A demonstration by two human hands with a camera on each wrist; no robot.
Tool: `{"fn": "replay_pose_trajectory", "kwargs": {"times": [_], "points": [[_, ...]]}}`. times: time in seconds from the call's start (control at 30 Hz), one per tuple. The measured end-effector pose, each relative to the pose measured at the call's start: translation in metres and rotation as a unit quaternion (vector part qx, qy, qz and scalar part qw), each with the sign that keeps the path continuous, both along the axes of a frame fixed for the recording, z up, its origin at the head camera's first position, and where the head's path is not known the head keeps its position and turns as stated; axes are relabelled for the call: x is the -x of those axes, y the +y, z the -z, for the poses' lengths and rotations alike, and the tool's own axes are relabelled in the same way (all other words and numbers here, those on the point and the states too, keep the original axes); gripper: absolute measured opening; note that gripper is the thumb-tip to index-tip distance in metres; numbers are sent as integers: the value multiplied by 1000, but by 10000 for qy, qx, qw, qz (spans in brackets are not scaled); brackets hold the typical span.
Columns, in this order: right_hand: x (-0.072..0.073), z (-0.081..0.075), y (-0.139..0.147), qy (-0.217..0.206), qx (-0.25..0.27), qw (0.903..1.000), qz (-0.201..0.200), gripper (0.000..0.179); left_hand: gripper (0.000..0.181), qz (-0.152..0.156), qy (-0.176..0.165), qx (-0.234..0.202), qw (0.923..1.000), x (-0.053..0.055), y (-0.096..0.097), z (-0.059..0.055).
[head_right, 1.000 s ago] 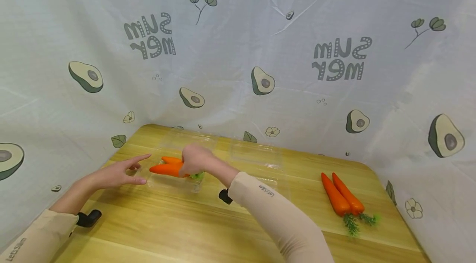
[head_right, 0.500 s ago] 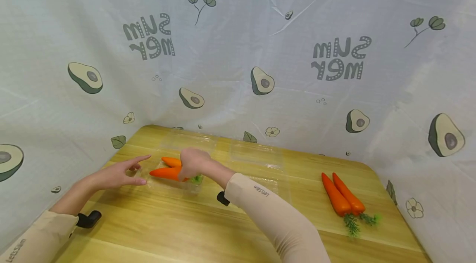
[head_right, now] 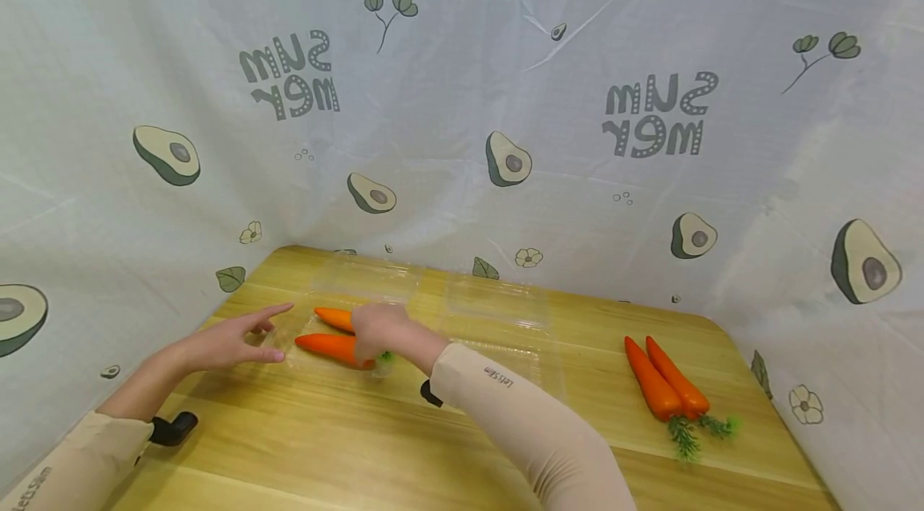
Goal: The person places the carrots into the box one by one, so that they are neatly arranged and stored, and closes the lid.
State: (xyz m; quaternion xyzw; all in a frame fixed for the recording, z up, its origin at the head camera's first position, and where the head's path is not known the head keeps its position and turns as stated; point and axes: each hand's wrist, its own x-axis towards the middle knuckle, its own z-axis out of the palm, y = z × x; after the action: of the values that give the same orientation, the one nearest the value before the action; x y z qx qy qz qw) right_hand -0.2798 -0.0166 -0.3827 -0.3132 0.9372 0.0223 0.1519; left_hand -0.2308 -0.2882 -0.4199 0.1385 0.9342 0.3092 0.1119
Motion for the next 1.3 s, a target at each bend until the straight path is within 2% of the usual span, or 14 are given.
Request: {"fn": "replay_pose_trajectory", "kwargs": {"times": [0.37,0.63,0.7,0.77,0.8,0.87,0.93,1.03,1.07,1.2,1.3], "points": [[-4,3,-1,230,-136,9996,59,97,92,-22,-33,12,10000,-1,2,-1],[-2,0,0,155,54,9998,89,73,92,109,-35,-79,9999,-2,3,-4],[-2,-3,1,125,217,9996,137,47,92,131,-15,-71,9999,-2,3,-4],[-3,-8,4,84,462,9987,205,11,92,154,9,-49,9999,0,2,-4],[-3,-10,5,67,603,9979,232,9,91,150,14,-43,9999,1,2,-4],[-3,-14,8,92,805,9962,303,20,88,175,51,-65,9998,3,1,-5],[-2,-18,11,86,1013,9942,339,17,83,165,98,-113,9998,6,0,-6],[1,-21,16,172,1291,9909,346,33,77,189,228,-185,9994,10,1,-8],[3,-22,19,132,1431,9889,367,33,75,166,271,-184,9993,11,2,-9],[10,-24,27,81,1921,9804,425,34,70,13,428,-252,9988,20,5,-13],[17,-23,33,78,2223,9737,488,34,65,-228,659,-247,9973,27,8,-17]]}}
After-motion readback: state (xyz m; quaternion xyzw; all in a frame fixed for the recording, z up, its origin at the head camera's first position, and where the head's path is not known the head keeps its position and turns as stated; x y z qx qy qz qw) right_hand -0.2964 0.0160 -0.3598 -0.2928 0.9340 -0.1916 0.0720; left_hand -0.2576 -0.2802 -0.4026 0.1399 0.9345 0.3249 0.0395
